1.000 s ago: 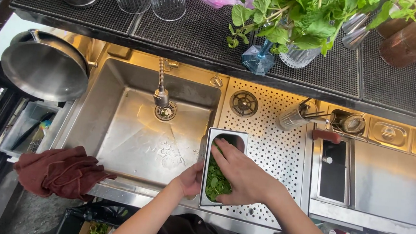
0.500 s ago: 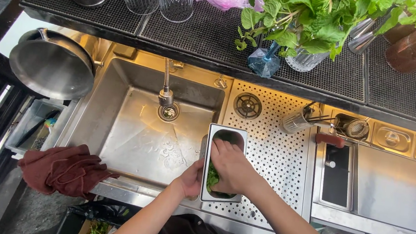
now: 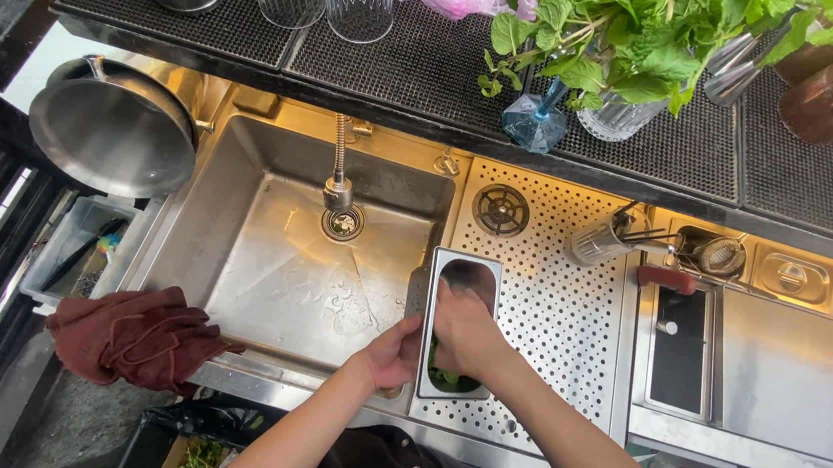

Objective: Washing fresh mint leaves in a metal container under a sink faucet.

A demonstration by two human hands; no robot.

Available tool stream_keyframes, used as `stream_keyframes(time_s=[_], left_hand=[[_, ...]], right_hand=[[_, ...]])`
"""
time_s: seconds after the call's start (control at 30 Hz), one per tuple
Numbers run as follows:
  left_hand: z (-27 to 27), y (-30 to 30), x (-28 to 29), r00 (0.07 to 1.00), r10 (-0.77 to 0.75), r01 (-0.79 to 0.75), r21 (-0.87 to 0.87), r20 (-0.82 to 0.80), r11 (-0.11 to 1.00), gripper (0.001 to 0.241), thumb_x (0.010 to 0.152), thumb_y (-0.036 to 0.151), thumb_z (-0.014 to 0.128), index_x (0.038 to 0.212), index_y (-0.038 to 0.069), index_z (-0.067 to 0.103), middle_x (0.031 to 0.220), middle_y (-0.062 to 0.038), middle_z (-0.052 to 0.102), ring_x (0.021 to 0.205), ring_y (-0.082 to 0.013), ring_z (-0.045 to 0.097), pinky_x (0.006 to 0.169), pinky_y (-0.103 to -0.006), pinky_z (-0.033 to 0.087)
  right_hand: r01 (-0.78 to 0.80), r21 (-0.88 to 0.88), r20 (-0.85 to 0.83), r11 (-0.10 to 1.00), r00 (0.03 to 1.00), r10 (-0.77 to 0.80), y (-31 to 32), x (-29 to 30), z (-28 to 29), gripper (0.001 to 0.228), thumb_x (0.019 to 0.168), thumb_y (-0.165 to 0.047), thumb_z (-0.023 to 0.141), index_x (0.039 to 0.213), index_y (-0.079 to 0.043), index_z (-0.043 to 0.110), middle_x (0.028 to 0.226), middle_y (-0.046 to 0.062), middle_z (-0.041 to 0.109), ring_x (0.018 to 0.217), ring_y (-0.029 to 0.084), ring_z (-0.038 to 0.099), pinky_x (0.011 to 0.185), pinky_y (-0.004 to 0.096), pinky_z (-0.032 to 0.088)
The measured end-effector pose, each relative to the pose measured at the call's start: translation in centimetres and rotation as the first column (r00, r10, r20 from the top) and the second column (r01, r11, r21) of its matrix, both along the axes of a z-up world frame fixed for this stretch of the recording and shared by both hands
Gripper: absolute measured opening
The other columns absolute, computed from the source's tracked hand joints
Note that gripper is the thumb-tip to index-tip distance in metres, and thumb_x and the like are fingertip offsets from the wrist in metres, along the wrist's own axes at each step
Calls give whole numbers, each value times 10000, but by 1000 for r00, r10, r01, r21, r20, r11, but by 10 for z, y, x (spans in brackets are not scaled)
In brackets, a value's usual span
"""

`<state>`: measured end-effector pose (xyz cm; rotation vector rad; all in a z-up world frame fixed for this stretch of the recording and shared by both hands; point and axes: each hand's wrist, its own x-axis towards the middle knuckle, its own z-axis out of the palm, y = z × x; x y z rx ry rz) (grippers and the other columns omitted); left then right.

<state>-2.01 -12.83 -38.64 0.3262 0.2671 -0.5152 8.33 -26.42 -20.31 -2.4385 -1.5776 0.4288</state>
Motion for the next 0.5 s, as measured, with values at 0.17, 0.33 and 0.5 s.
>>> stream_keyframes(time_s=[0.17, 0.33, 0.5], left_hand=[[-28, 4, 2, 1000, 10, -10, -22, 18, 1000, 565, 909, 486, 737, 1364, 165, 640, 1298, -36, 713, 1227, -211, 652, 1108, -421, 470], [-22, 3, 5, 996, 15, -10, -55, 86, 998, 542, 943, 491, 728, 1359, 153, 646, 1279, -40, 718, 1213, -226, 655, 1098, -435, 482], [10, 2, 5, 999, 29, -28, -39, 33, 999, 649, 922, 530, 680, 1424, 128, 592, 1369, -100, 668, 1280, -279, 626, 1126, -469, 480]], right_hand=[[38, 96, -76, 995, 997, -31, -1, 8, 2, 635, 514, -55, 765, 1140, -38, 658, 1167, 214, 601, 1013, 398, 628, 874, 484, 514], [115, -22, -218, 993, 969, -117, -3, 18, 24, 727, 558, -70, 786, 1253, -33, 576, 1242, 203, 592, 999, 420, 655, 852, 479, 553], [232, -75, -268, 970, 932, -244, -5, 21, 66, 653, 611, -83, 805, 1224, -73, 582, 1203, 166, 644, 1040, 401, 663, 887, 459, 558]])
